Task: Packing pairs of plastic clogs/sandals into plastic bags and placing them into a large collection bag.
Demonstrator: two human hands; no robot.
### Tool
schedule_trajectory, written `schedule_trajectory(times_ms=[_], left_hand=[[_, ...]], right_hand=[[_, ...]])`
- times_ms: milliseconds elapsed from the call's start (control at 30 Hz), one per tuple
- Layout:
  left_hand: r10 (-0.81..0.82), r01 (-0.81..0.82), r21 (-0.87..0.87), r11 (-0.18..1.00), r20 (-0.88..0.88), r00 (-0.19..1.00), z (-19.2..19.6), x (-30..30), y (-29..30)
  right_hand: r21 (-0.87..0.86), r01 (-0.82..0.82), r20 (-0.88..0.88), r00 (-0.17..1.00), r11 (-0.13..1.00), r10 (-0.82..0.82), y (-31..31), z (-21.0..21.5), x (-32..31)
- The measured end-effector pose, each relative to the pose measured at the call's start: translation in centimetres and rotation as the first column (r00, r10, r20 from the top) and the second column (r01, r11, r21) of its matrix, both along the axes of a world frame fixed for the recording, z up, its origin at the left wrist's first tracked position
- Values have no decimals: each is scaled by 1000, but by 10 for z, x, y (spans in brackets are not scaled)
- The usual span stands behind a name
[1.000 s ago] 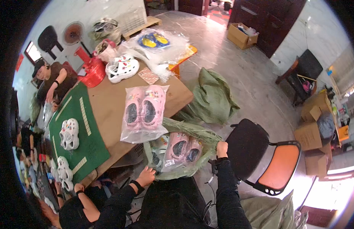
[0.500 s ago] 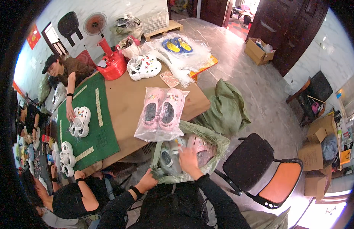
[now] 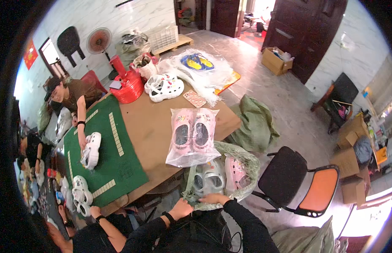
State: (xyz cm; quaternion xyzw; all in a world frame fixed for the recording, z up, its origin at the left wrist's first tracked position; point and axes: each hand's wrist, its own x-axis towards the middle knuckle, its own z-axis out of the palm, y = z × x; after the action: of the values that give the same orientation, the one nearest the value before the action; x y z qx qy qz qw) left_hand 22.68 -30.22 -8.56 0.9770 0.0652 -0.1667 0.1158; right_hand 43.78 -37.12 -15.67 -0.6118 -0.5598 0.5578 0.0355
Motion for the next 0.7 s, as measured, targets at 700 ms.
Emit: schedule_trajectory(times_ms=[700], left_hand=[[79, -67, -339, 938, 22, 997, 9, -20, 34]], right_hand=[[-76, -452, 347, 824, 889, 448, -14, 23, -47]])
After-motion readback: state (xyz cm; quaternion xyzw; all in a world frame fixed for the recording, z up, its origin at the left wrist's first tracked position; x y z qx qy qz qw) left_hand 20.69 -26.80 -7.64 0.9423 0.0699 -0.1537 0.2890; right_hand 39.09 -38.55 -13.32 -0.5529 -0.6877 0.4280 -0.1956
